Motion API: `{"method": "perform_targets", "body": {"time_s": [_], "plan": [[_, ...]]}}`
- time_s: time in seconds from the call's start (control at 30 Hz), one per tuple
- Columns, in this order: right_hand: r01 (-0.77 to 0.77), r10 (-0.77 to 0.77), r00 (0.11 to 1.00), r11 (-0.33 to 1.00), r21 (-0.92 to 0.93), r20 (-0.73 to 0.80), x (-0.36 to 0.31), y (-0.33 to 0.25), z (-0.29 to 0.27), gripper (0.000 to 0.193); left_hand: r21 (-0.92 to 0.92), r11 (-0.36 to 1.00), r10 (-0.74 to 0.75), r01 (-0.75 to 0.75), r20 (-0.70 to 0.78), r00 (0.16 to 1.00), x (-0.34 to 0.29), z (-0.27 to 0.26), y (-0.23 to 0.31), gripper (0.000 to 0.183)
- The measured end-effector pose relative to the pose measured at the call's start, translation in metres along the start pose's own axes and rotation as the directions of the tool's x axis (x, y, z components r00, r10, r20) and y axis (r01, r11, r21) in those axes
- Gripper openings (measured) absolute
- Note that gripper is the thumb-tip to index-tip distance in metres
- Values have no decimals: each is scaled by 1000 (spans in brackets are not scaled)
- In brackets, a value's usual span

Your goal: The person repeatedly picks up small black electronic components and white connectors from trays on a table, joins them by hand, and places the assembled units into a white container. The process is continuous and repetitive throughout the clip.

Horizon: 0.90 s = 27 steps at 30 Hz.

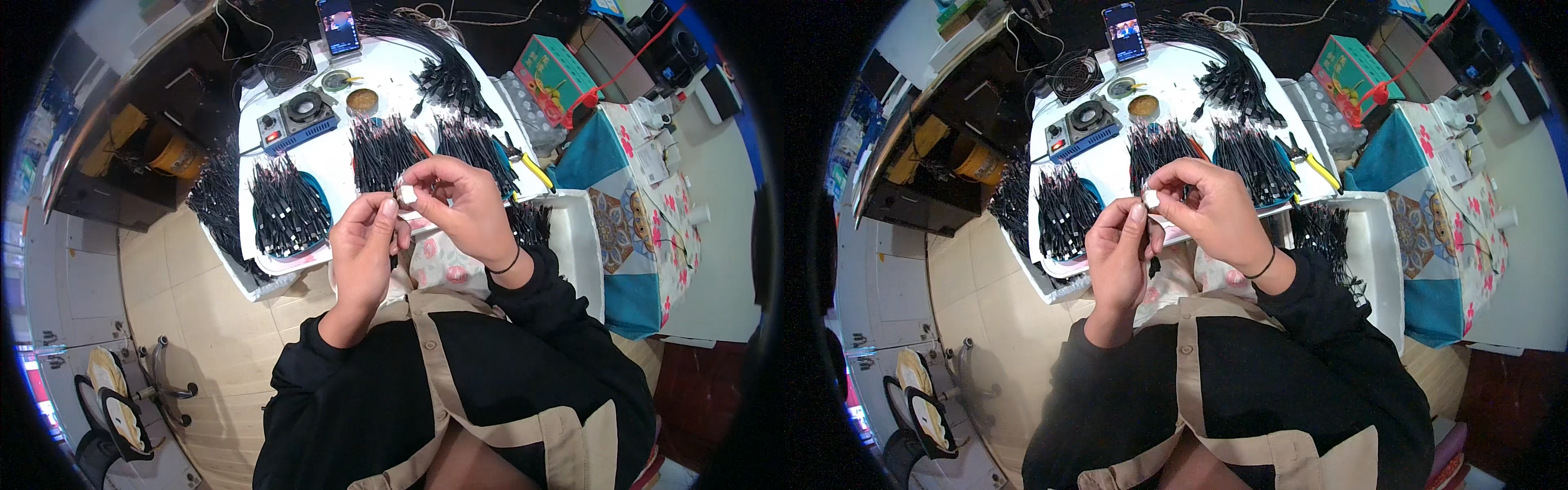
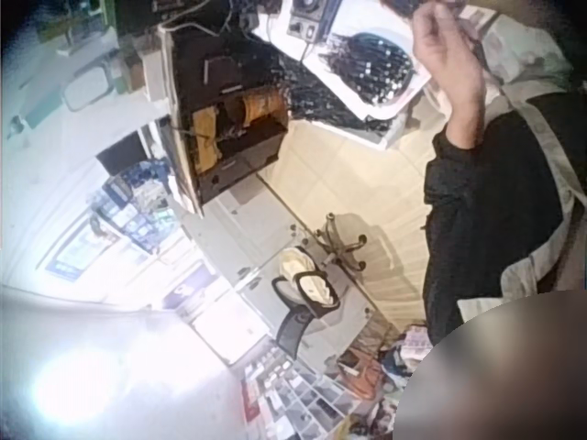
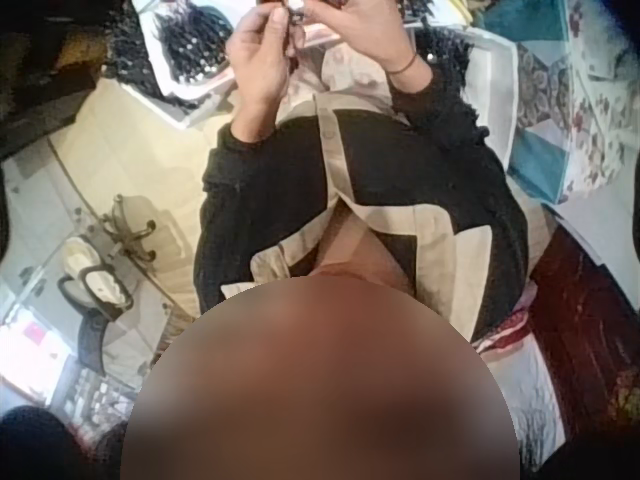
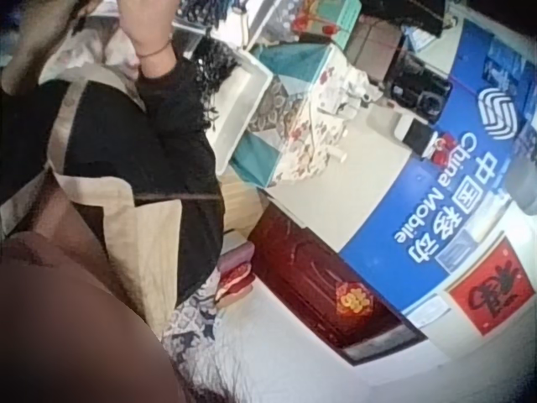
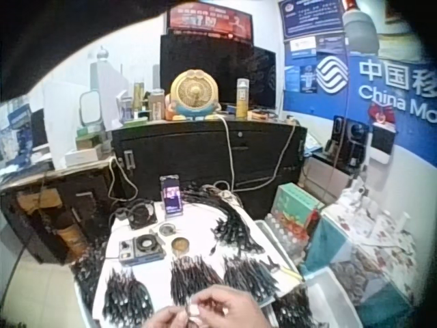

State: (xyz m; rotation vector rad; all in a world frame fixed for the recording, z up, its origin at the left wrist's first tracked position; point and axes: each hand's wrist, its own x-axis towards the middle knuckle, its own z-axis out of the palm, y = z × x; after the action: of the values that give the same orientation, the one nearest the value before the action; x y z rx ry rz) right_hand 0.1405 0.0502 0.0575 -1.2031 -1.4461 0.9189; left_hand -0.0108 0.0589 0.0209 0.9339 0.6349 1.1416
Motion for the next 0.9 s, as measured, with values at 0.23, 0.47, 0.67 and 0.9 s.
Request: {"method": "perform_targets", "body": {"time_s": [0.23,0.47,0.67,0.9], "plan": [[-102,75,993,937,333,95,0,11,-4,11,-167,983,-62,72,65,996,-1,0,3,18],[-298,165,953,665,684,255,-5,15,-1,15,-402,869,-190,290,271,944,-3,-5,11,17],[-138,88,987,891,432,134,-7,6,-2,16,-360,890,-189,279,265,946,-6,-8,15,19],[-311,175,950,560,768,258,-12,11,6,9,-243,968,-22,56,141,990,-7,-6,1,17]]}}
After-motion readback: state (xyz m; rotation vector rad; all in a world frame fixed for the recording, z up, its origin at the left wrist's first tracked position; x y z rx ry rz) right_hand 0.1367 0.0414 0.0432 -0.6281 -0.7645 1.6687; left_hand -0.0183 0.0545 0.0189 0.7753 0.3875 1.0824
